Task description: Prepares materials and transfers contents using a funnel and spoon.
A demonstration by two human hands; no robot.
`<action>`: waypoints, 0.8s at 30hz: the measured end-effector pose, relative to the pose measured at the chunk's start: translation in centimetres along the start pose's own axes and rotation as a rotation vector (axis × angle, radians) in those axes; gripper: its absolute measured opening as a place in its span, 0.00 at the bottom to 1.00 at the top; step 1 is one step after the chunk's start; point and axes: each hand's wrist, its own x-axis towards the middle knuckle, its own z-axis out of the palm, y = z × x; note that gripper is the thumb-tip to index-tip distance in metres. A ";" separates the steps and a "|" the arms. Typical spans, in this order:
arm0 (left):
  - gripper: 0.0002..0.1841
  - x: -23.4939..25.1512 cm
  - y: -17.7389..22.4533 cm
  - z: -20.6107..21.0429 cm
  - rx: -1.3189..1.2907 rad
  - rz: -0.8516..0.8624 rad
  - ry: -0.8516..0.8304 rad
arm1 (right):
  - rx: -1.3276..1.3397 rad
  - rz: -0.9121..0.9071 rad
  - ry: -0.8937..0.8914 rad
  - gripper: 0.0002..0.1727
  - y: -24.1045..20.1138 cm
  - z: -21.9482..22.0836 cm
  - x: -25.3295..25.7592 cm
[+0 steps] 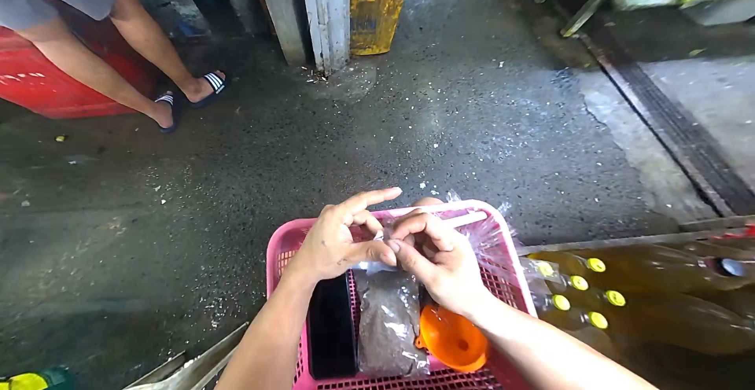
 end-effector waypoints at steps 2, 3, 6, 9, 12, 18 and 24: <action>0.38 0.0 0.1 0.2 0.038 0.011 -0.020 | 0.020 -0.013 0.054 0.06 0.0 -0.1 0.1; 0.30 0.1 0.2 0.3 0.047 0.016 -0.020 | 0.029 -0.016 0.077 0.06 -0.1 -0.1 0.2; 0.12 0.0 0.1 0.2 0.060 0.030 -0.011 | 0.091 -0.014 0.134 0.04 -0.3 -0.2 0.3; 0.11 -0.1 0.0 0.2 0.025 0.018 -0.031 | 0.132 -0.016 0.164 0.06 -0.4 -0.7 0.5; 0.11 0.0 0.0 0.2 0.040 0.041 -0.042 | 0.144 0.051 0.084 0.17 -0.8 -1.2 0.7; 0.16 0.0 -0.3 0.3 0.142 0.051 -0.023 | 0.095 0.028 0.070 0.07 -0.5 -1.2 0.7; 0.18 0.0 -0.3 0.4 0.180 0.022 -0.035 | 0.074 0.012 0.107 0.09 -0.5 -1.2 0.8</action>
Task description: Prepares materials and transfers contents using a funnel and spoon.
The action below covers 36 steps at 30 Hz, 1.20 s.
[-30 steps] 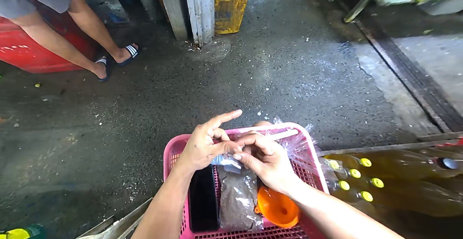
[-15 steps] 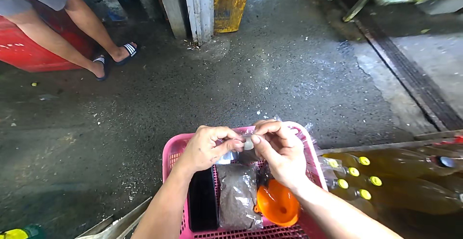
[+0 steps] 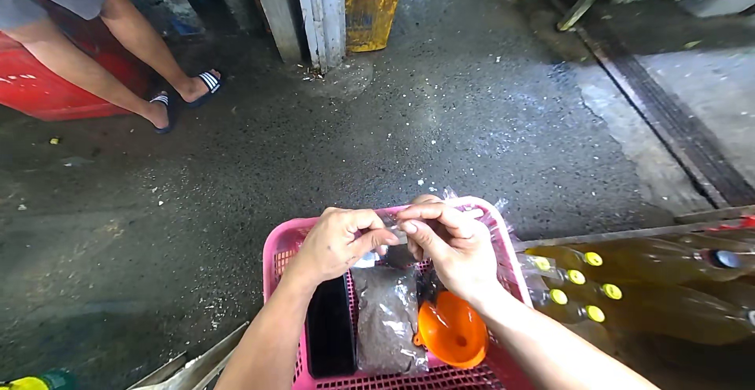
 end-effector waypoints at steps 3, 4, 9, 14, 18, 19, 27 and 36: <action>0.13 0.1 0.0 0.0 0.024 0.019 0.026 | 0.013 0.035 -0.028 0.18 0.0 -0.1 0.1; 0.12 0.1 0.0 0.0 0.031 0.029 0.031 | 0.010 0.041 -0.043 0.20 0.0 -0.1 0.1; 0.23 -0.1 0.0 0.6 0.042 0.084 0.044 | -0.044 -0.015 -0.053 0.06 0.2 0.0 0.0; 0.21 -0.1 0.0 0.6 0.073 0.077 0.013 | -0.037 -0.023 -0.039 0.07 0.4 -0.1 -0.1; 0.20 0.1 0.2 0.6 -0.019 0.046 -0.020 | -0.060 -0.038 -0.014 0.06 0.1 -0.3 0.2; 0.25 0.1 0.3 0.7 -0.047 0.045 -0.017 | -0.069 -0.047 -0.021 0.06 0.1 -0.3 0.2; 0.06 -0.3 0.5 1.0 -0.140 0.077 0.166 | -0.258 -0.200 0.007 0.15 -3.6 -3.8 1.1; 0.09 -0.6 0.3 0.5 -0.102 0.062 0.174 | -0.786 0.106 -0.387 0.17 -8.1 -12.5 -2.0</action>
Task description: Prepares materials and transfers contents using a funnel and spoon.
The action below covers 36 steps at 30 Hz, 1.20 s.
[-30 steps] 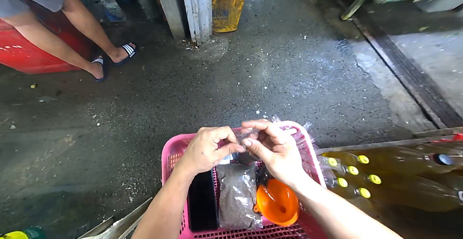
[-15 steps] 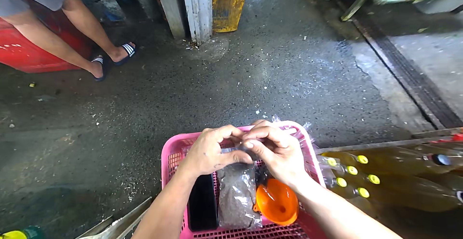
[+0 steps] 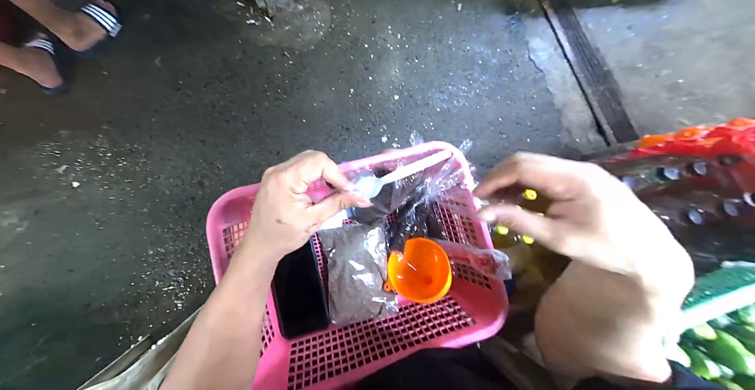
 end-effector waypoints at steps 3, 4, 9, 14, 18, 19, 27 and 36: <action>0.08 0.0 0.2 0.0 0.019 0.016 -0.014 | -0.047 0.064 -0.337 0.22 0.6 1.8 -1.9; 0.08 0.0 0.3 0.0 0.028 0.026 -0.016 | -0.028 0.090 -0.428 0.22 0.6 2.5 -2.2; 0.08 0.1 0.3 -0.3 0.020 0.058 -0.003 | 0.085 0.147 -0.796 0.20 0.0 5.6 -2.7; 0.10 0.1 0.4 -0.3 0.047 0.068 0.009 | 0.046 0.060 -0.797 0.07 0.2 6.7 -3.3; 0.10 0.1 0.6 -0.1 0.070 0.056 -0.012 | 0.234 -0.237 -0.588 0.10 0.2 3.2 -2.8; 0.10 0.1 0.6 -0.1 0.066 0.059 -0.015 | 0.317 -0.298 -0.469 0.12 -0.2 2.2 -2.6; 0.08 0.0 0.6 0.0 0.068 0.063 -0.005 | 0.642 -0.259 0.480 0.10 -2.9 2.5 0.6; 0.10 0.1 0.4 0.0 0.111 0.092 -0.061 | 0.643 -0.249 0.500 0.08 -3.2 3.6 2.0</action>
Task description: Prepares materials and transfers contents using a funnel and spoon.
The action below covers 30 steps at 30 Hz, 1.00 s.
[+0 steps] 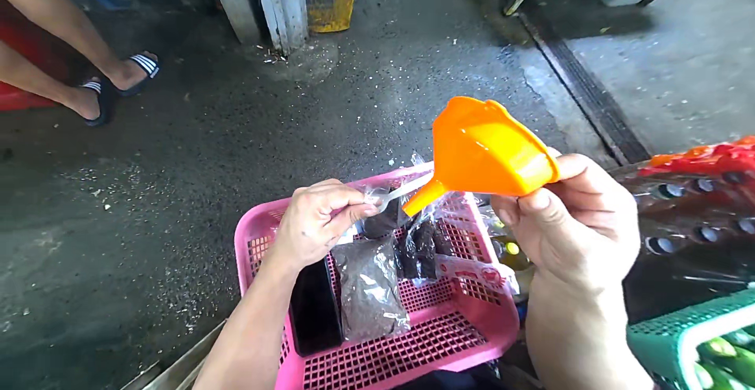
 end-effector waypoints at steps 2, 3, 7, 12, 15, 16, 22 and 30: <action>0.10 0.0 0.0 0.1 0.020 0.005 -0.007 | -0.011 -0.011 0.013 0.08 0.0 0.0 0.3; 0.10 0.0 0.0 0.1 0.023 0.008 -0.011 | -0.021 -0.018 0.018 0.08 0.0 0.0 0.4; 0.07 0.0 0.0 0.2 0.024 0.004 -0.008 | -0.036 -0.024 0.011 0.08 0.0 0.2 0.9; 0.07 -0.1 0.0 0.1 0.033 0.004 -0.010 | 0.009 0.009 -0.036 0.09 -0.3 0.3 0.9; 0.08 0.0 0.0 0.1 0.046 -0.003 -0.014 | 0.051 0.032 -0.069 0.09 -0.5 0.5 0.6; 0.08 0.0 0.0 0.1 0.049 -0.003 -0.017 | 0.055 0.034 -0.076 0.09 -0.5 0.6 0.5; 0.07 0.1 0.0 0.1 0.011 0.006 -0.025 | 0.001 0.022 -0.074 0.09 -0.1 0.9 0.4; 0.07 0.0 -0.3 0.1 -0.023 0.024 -0.034 | -0.006 0.018 -0.050 0.08 0.0 0.5 0.5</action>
